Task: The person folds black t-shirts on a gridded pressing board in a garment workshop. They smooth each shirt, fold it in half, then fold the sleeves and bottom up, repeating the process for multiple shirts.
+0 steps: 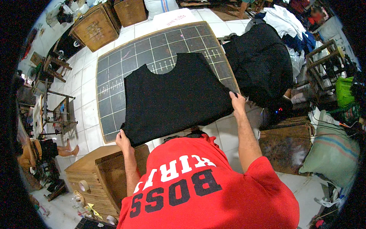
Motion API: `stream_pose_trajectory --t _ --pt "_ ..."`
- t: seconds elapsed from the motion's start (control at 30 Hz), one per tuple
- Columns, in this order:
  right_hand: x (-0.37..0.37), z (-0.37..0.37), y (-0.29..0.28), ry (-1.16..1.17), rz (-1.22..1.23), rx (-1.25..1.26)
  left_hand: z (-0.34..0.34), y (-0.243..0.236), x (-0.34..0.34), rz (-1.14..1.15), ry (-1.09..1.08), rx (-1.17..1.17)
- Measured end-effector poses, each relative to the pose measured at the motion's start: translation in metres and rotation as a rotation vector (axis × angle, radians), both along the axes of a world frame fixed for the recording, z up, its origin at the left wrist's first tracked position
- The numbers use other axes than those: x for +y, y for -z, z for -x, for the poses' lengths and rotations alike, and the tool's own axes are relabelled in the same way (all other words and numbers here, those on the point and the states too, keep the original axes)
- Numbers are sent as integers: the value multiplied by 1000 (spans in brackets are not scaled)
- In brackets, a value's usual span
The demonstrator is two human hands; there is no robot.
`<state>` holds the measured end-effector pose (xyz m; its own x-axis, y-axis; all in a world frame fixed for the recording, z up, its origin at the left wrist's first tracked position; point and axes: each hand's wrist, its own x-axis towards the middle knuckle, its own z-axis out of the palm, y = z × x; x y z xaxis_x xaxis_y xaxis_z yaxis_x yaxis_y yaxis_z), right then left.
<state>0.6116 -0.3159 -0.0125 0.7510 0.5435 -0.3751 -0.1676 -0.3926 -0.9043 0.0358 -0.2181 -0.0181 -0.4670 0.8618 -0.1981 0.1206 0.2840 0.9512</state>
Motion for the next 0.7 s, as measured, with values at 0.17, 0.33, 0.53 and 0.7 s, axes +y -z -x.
stream_pose_trajectory --t 0.17,0.33,0.53,0.7 --pt "1 -18 17 66 -17 70 0 -3 0 -1 -3 -26" --pt "-2 -22 19 -51 -32 4 -1 -3 -2 43 -3 43" --pt "-4 -26 9 -171 98 -158 2 -5 -3 -4 46 -18" --pt "-4 -25 2 -171 131 -273 12 -12 1 36 197 85"
